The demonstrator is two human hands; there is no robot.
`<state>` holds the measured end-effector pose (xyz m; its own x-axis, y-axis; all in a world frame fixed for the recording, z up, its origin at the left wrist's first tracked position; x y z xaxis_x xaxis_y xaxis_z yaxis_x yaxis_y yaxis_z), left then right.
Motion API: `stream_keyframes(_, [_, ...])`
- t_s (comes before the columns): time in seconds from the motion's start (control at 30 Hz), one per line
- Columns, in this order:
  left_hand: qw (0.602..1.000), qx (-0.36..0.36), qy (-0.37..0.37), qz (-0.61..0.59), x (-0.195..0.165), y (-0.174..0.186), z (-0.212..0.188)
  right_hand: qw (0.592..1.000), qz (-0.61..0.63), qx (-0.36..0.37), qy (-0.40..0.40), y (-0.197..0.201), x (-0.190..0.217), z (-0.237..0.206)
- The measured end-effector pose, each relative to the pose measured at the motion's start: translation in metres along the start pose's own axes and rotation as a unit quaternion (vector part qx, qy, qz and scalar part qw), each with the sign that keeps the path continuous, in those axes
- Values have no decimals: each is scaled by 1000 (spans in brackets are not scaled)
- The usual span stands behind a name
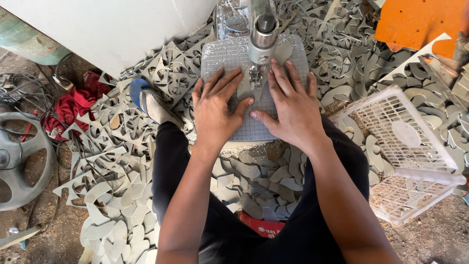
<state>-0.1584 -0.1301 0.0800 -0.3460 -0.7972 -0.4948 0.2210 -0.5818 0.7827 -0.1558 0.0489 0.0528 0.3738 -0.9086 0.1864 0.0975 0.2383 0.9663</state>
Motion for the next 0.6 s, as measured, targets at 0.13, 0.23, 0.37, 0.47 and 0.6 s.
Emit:
stream_keyframes(0.13, [1000, -2, 7, -1, -1, 0, 1, 1000, -4, -2, 2, 1, 0, 0])
stream_keyframes(0.23, [1000, -5, 10, -4, -1, 1, 1, 1000, -10, 2, 0, 0, 0, 2])
stream_keyframes(0.37, [1000, -6, 15, -5, -1, 1, 1, 1000, -13, 6, -1, -2, -1, 2])
stream_keyframes(0.47, [1000, -11, 13, -3, -1, 1, 2, 1000, -14, 3, -2, -2, -1, 3])
stream_keyframes(0.6, [1000, -10, 12, -6, 1, 0, 3, 1000, -17, 12, -7, -4, -2, 4])
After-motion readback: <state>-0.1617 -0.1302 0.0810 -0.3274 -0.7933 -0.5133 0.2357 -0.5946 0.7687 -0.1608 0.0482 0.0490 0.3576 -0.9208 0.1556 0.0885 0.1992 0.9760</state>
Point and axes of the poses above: each hand's wrist, its own z-axis towards the middle knuckle, its own y-axis out of the back of the hand, x = y × z, the point moved 4 cm from there along z, towards the middle knuckle, and after that the axes turned 1 degree about -x, right-handed, at the moved point
